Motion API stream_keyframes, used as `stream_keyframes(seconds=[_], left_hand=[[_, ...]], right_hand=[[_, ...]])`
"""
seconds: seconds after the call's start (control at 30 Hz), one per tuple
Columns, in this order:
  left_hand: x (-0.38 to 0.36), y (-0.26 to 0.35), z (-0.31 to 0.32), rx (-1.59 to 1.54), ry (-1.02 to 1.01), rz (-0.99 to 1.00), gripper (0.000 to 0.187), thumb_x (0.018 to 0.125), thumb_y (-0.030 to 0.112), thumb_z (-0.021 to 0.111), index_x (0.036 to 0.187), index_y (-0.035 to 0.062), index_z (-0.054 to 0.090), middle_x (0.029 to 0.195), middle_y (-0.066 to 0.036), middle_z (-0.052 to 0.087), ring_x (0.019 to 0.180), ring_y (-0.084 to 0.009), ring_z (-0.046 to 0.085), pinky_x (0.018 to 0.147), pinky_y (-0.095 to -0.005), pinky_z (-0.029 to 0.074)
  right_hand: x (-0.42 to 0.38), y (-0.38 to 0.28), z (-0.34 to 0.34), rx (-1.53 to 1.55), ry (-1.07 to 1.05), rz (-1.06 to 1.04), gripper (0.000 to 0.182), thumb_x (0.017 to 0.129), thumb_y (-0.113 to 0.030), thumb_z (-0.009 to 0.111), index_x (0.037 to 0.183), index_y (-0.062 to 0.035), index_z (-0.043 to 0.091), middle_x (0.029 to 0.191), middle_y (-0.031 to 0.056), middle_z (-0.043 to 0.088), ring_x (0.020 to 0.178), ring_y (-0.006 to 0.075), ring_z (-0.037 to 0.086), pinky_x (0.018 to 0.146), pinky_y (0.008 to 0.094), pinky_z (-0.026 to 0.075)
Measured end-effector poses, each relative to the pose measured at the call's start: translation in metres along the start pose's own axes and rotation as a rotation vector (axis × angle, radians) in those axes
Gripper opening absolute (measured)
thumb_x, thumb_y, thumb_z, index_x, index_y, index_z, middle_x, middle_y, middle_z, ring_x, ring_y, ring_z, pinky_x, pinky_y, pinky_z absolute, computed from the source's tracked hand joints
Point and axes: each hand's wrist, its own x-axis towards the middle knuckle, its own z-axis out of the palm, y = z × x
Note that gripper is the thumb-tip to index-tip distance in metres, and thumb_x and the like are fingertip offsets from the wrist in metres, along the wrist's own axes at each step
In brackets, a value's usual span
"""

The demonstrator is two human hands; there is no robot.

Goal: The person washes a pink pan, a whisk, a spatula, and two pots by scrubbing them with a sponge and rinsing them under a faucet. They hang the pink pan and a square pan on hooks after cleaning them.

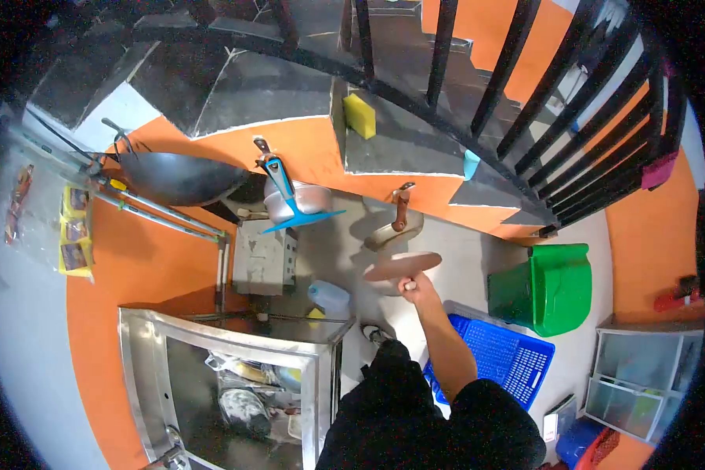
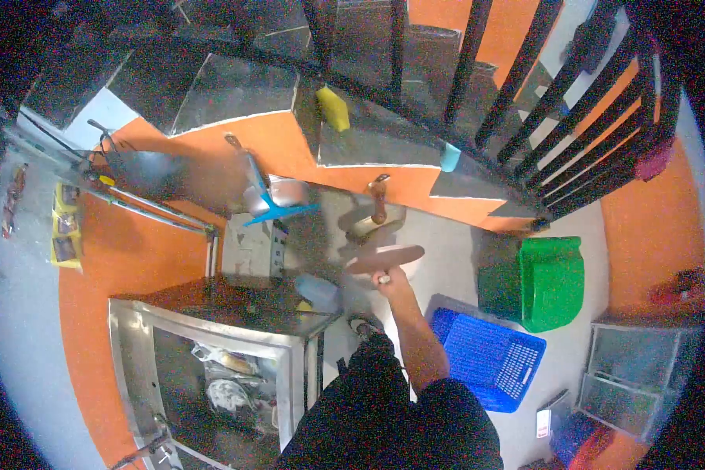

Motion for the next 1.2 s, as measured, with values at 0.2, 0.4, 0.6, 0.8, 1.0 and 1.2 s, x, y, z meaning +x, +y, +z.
stream_keyframes(seconds=[0.2, 0.4, 0.6, 0.8, 1.0, 1.2], left_hand=[[0.005, -0.014, -0.002, -0.010, 0.008, -0.030, 0.052, 0.074, 0.033, 0.071, 0.100, -0.0104, 0.057, 0.086, -0.020, 0.063, 0.074, -0.0279, 0.060, 0.066, -0.0413, 0.049], [0.012, -0.031, -0.013, -0.021, 0.027, -0.053, 0.050, 0.074, 0.031, 0.071, 0.099, -0.0101, 0.057, 0.085, -0.020, 0.063, 0.072, -0.0281, 0.060, 0.064, -0.0413, 0.049], [0.016, -0.038, -0.018, -0.038, 0.031, -0.055, 0.048, 0.074, 0.029, 0.071, 0.099, -0.0098, 0.057, 0.084, -0.019, 0.063, 0.071, -0.0282, 0.060, 0.063, -0.0413, 0.050], [0.021, -0.047, -0.032, -0.070, 0.053, -0.076, 0.045, 0.075, 0.026, 0.071, 0.099, -0.0095, 0.057, 0.083, -0.019, 0.063, 0.070, -0.0284, 0.059, 0.062, -0.0413, 0.050], [0.034, -0.066, -0.053, -0.104, 0.109, -0.137, 0.043, 0.075, 0.024, 0.071, 0.098, -0.0092, 0.058, 0.082, -0.019, 0.063, 0.069, -0.0285, 0.059, 0.061, -0.0413, 0.050], [0.062, -0.090, -0.076, -0.193, 0.141, -0.176, 0.041, 0.075, 0.022, 0.071, 0.098, -0.0089, 0.058, 0.081, -0.018, 0.062, 0.068, -0.0287, 0.059, 0.060, -0.0413, 0.050]], right_hand=[[-0.107, 0.001, -0.133, -0.407, -0.122, 0.012, 0.014, 0.091, -0.014, 0.045, 0.097, -0.0018, 0.048, 0.072, 0.0013, 0.046, 0.052, 0.0107, 0.042, 0.038, 0.0226, 0.037], [-0.299, -0.027, -0.124, 0.035, -0.126, 0.303, 0.037, 0.094, -0.033, 0.044, 0.111, 0.0002, 0.046, 0.071, 0.0009, 0.043, 0.047, 0.0047, 0.034, 0.033, 0.0153, 0.030], [-0.327, -0.026, -0.092, -0.084, -0.214, 0.154, 0.037, 0.095, -0.033, 0.042, 0.115, -0.0022, 0.044, 0.069, 0.0001, 0.038, 0.043, 0.0021, 0.026, 0.029, 0.0131, 0.022], [-0.314, -0.031, -0.037, -0.313, -0.318, -0.006, 0.041, 0.090, -0.034, 0.052, 0.117, -0.0040, 0.046, 0.068, -0.0005, 0.041, 0.042, 0.0034, 0.029, 0.028, 0.0154, 0.020], [-0.286, -0.019, 0.015, -0.325, -0.398, 0.013, 0.037, 0.092, -0.034, 0.049, 0.114, -0.0054, 0.046, 0.066, -0.0035, 0.034, 0.044, 0.0023, 0.025, 0.031, 0.0158, 0.019], [-0.270, 0.018, 0.080, -0.328, -0.487, -0.054, 0.033, 0.094, -0.035, 0.046, 0.113, -0.0088, 0.046, 0.069, -0.0036, 0.034, 0.046, 0.0026, 0.025, 0.033, 0.0160, 0.019]])
